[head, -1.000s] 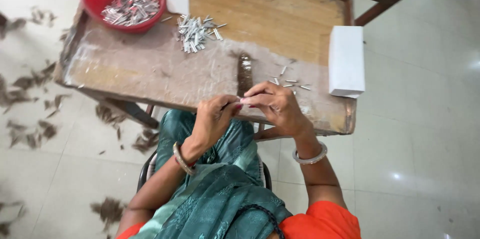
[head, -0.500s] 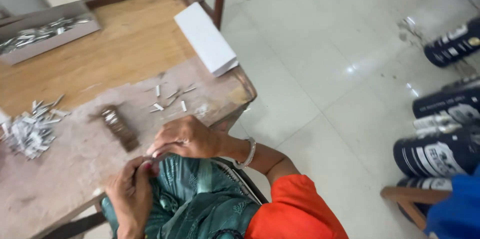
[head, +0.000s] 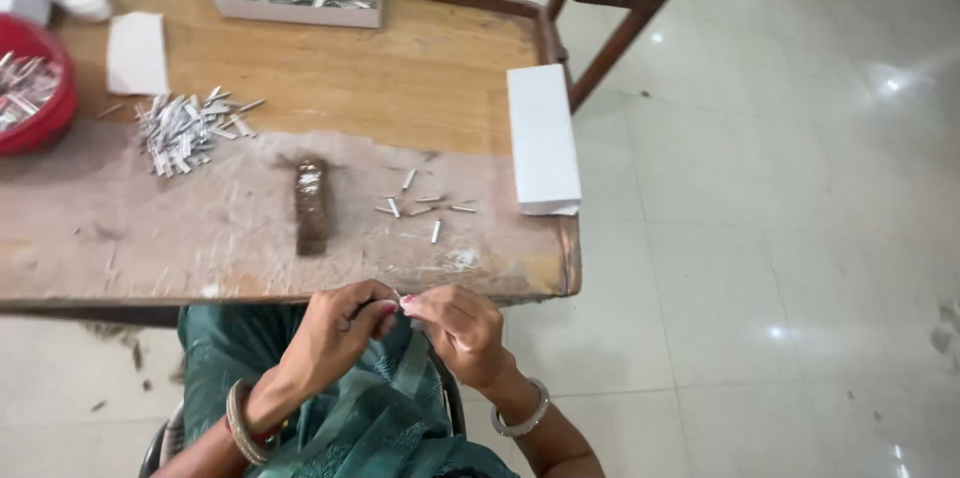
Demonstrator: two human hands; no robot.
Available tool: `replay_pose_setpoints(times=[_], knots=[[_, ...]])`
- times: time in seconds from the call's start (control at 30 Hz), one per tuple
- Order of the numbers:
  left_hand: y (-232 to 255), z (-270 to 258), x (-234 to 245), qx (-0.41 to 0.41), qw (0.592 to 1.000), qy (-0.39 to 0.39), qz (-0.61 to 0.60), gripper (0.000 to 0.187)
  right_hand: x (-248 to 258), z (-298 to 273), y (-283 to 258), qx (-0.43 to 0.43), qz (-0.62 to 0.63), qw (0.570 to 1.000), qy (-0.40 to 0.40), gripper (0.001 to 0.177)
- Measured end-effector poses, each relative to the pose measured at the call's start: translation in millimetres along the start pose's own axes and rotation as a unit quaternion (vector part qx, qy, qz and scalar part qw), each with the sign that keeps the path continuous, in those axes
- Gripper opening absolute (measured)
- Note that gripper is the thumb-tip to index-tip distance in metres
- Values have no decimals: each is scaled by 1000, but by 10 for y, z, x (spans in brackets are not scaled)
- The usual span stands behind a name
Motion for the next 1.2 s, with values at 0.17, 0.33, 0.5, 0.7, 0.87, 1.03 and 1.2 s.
replay_pose_setpoints(times=[0.17, 0.33, 0.5, 0.7, 0.87, 1.03, 1.2], knots=[[-197, -67, -133, 20, 999, -9, -32, 12, -38, 31, 25, -23, 63, 997, -27, 23], [-92, 33, -103, -20, 1000, -7, -21, 9, -63, -82, 303, -42, 128, 990, -30, 21], [70, -173, 424, -129, 968, 191, 95, 15, 217, -385, 637, -84, 41, 985, 143, 13], [-168, -501, 909, -64, 961, 267, 31, 11, 233, -282, 1001, -90, 158, 938, 294, 37], [-568, -553, 1172, -93, 939, 323, -79, 38, -20, -321, 662, -63, 277, 895, 344, 47], [-692, -128, 1069, -115, 922, 277, -244, 79, -958, -4, 643, -170, 456, 861, 149, 67], [-703, 243, 672, -88, 929, 219, -284, 95, -1412, 197, 833, -250, 524, 800, 151, 88]])
Point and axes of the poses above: each hand's wrist, its own z-axis towards the middle knuckle, its own x-axis out of the back of the hand, y = z × x, the point moved 8 cm from there along z, towards the middle knuckle, and after that the axes turned 7 degrees about z, right-handed, at the moved point
